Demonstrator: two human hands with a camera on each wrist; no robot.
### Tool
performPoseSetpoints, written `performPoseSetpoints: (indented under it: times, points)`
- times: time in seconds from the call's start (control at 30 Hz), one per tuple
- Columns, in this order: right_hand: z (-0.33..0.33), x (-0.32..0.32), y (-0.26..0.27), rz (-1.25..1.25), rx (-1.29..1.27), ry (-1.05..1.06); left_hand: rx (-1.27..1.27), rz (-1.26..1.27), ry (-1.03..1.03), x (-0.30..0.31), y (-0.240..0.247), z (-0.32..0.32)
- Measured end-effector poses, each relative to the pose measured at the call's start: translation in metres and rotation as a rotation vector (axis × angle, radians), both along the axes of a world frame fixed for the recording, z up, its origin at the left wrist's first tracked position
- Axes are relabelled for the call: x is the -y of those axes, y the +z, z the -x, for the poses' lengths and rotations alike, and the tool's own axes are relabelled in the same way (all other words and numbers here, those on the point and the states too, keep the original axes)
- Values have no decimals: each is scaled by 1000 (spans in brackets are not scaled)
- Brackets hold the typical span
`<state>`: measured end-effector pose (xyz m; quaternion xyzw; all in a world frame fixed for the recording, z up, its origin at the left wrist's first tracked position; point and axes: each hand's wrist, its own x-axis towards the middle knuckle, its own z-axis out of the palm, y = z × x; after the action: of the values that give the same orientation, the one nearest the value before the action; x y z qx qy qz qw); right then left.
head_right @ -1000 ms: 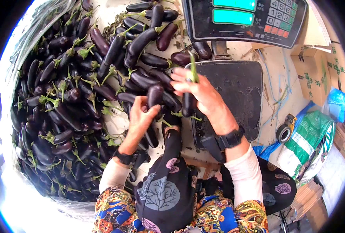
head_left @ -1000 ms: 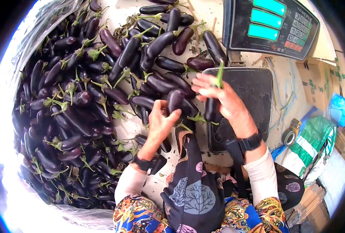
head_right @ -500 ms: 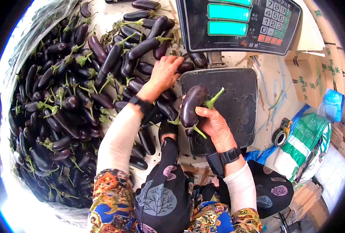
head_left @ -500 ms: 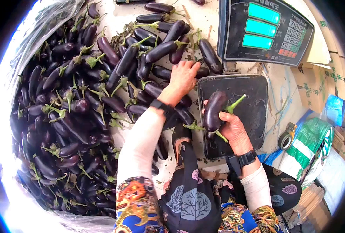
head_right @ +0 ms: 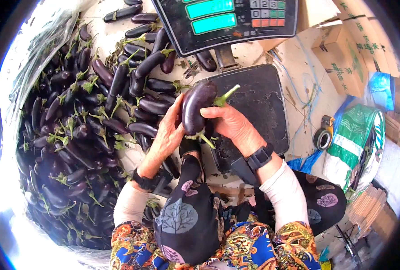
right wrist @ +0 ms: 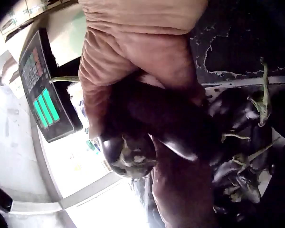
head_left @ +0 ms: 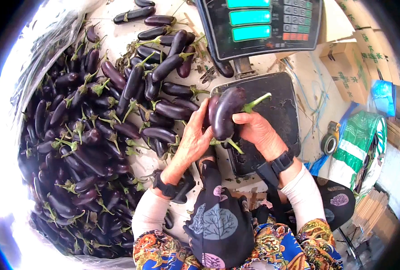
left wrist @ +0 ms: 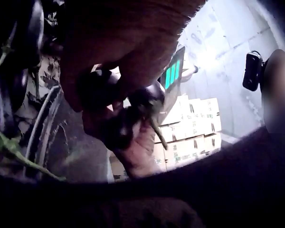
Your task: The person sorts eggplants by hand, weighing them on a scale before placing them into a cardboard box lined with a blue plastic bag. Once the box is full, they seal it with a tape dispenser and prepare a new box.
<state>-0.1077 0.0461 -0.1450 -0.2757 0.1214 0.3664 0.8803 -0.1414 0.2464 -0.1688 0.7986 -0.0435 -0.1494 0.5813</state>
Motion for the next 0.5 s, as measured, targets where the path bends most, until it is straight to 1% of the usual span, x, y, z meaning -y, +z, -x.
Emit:
performPoseSetpoints:
  times: [0.03,0.07,0.13,0.17,0.2,0.23,0.27,0.3,0.33,0.37,0.4,0.43,0.47,0.5]
  points:
    - [-4,3,7,7,11,23,-82,127,1,1,2,3]
    - [-7,9,8,39,21,51,-159,269,33,5,15,2]
    - [-17,24,29,150,139,115,-132,199,0,17,32,-2]
    - [-22,36,40,146,163,184,-201,194,-30,23,49,-8]
    - [-26,54,46,180,215,238,-184,213,-65,29,56,-10]
    - [-29,72,63,232,199,308,-256,281,-87,33,74,-11]
    - [-28,94,83,301,175,354,-242,163,-180,36,91,-12]
    - [-27,118,86,301,161,350,-275,159,-206,40,92,-11]
    - [-23,147,91,297,145,344,-343,153,-191,49,105,-8]
    - [-13,175,104,300,117,252,-290,92,-259,50,103,-4]
    - [2,203,117,284,94,170,-289,35,-247,49,88,1]
    - [19,231,128,317,75,83,-366,100,-245,44,76,7]
    - [39,258,137,380,85,-47,-339,-9,-192,60,93,16]
    - [62,283,143,430,93,-163,-397,19,-226,42,50,22]
